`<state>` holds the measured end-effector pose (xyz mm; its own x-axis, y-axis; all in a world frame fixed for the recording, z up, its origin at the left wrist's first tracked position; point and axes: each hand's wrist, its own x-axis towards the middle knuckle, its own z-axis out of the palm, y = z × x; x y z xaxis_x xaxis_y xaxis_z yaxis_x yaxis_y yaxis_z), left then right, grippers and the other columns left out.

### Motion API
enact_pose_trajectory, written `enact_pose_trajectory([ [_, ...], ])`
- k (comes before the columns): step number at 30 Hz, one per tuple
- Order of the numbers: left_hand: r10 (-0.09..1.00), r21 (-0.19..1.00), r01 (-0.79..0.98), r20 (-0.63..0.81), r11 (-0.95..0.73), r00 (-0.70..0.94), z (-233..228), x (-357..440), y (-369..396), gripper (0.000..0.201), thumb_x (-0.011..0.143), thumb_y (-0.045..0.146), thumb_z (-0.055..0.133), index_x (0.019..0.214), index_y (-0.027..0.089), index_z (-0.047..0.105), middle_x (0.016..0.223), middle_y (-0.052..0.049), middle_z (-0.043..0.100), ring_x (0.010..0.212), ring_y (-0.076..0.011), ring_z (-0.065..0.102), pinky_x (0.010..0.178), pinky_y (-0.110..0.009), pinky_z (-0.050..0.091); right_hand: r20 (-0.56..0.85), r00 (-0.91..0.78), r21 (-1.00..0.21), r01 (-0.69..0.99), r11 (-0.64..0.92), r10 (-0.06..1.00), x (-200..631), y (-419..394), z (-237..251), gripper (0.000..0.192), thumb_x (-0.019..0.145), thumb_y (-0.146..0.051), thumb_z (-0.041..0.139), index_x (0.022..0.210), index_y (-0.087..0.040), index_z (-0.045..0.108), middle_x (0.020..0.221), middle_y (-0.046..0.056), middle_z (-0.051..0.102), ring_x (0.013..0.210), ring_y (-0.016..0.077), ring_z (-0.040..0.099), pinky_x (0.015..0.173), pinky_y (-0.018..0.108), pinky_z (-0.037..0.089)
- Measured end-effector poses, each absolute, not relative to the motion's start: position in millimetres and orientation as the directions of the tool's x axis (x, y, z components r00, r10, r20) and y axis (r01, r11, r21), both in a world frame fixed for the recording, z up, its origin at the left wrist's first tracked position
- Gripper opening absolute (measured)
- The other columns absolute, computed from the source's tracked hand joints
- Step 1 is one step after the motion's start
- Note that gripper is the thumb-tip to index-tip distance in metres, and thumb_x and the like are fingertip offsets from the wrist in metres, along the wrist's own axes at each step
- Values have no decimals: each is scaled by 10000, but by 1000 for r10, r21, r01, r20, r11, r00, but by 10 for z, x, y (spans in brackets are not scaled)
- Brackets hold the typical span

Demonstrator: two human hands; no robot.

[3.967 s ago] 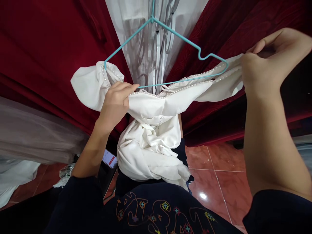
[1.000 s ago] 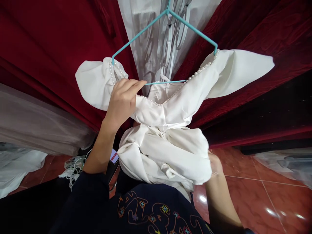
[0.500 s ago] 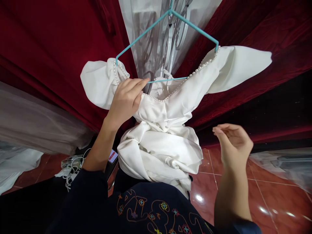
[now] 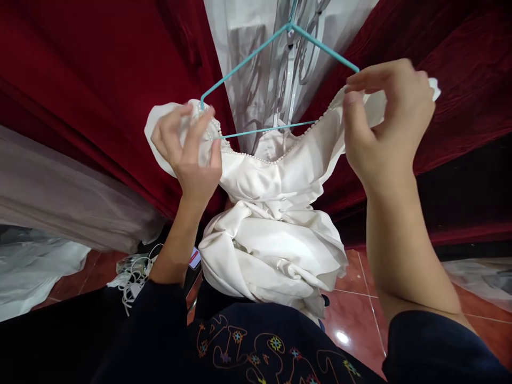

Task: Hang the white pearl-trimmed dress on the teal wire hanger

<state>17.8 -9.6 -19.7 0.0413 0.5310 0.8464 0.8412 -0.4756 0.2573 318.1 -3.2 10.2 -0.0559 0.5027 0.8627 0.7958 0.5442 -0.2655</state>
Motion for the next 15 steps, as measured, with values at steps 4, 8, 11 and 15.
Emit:
enact_pose_trajectory([
  [4,588,320,850,809,-419,-15,-168,144,76,686,945,408,671,1537,306,340,1563,-100,406,1525,-360,278,1289,-586,166,923,-94,-129,837,531,372,3289,145,18,423,979,-473,531,1249,-164,632,1206,119,655,1140,292,599,976,475,439],
  [8,536,295,841,844,-453,-7,-166,-3,266,309,1082,294,398,1361,326,526,1406,-12,595,1375,-236,516,1200,-434,405,851,-46,-239,853,463,523,3316,207,34,292,951,-382,574,1143,-189,678,1102,73,696,1060,282,601,987,496,395],
  [11,530,342,826,846,-448,-62,-89,-211,425,290,1084,149,367,1224,242,603,1207,60,685,1144,-116,620,1049,-307,511,808,74,-305,902,307,584,3314,111,77,224,871,-236,652,1081,-181,708,1078,60,687,1076,287,561,1026,529,352],
  [15,598,477,827,768,-297,-228,-54,-555,604,210,1005,11,450,1079,110,620,1034,68,678,1018,-83,610,988,-326,517,799,75,-304,906,294,596,3314,-39,108,262,838,-189,673,1092,-182,735,1031,54,700,1081,286,553,1043,557,332],
])
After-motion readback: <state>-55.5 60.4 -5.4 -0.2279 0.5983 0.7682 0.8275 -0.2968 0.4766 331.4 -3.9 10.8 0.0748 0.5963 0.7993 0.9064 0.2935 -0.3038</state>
